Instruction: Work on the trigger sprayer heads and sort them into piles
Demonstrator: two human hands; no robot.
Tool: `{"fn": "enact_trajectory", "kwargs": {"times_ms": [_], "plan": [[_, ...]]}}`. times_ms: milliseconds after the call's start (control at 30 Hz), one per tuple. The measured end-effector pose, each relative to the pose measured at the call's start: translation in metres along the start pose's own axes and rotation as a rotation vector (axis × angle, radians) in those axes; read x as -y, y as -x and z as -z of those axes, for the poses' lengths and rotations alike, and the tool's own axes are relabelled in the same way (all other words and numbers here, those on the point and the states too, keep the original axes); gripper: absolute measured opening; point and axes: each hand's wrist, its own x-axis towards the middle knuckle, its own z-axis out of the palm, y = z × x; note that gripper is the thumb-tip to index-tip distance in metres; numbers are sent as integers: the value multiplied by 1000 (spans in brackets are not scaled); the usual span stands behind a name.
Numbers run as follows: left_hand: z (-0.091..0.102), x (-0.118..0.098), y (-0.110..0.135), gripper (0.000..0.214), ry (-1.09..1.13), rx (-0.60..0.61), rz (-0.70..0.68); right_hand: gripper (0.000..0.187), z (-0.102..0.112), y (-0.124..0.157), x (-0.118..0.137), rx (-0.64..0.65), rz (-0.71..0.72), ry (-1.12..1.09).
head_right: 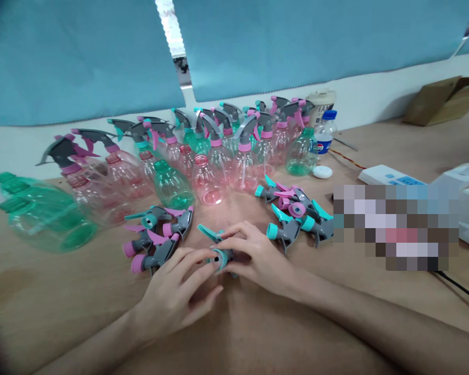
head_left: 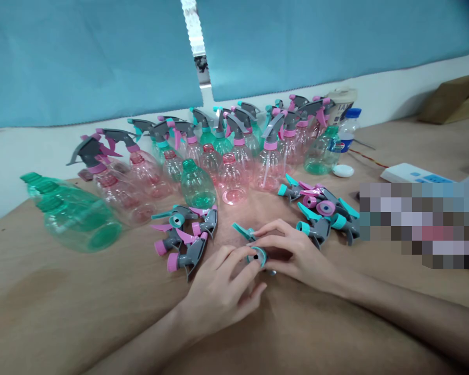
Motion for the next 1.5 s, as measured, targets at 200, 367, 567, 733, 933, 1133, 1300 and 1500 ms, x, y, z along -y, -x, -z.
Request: {"fn": "enact_trajectory", "kwargs": {"times_ms": [200,367,567,733,933,1133,1300,1500], "plan": [[-3,-5,-1,24,-68,72,14,25,0,1,-2,-10,-48,-13],[-4,-5,3,25,-38,54,43,23,0,1,-2,-9,-51,-4],[-6,-3,6,27,-15,51,57,22,-1,1,-1,-24,-53,13],[-4,3,6,23,48,6,39,21,1,0,-1,-32,-73,5],[-2,5,2,19,73,0,21,21,1,1,-1,-24,-67,-16],[-1,4,-2,19,77,6,-6,21,1,1,-2,-37,-65,-40],[3,6,-3,14,-1,-32,12,21,1,1,-2,-31,-82,-68],[2,13,0,21,-37,-20,72,20,2,1,-1,-30,-116,-81]]}}
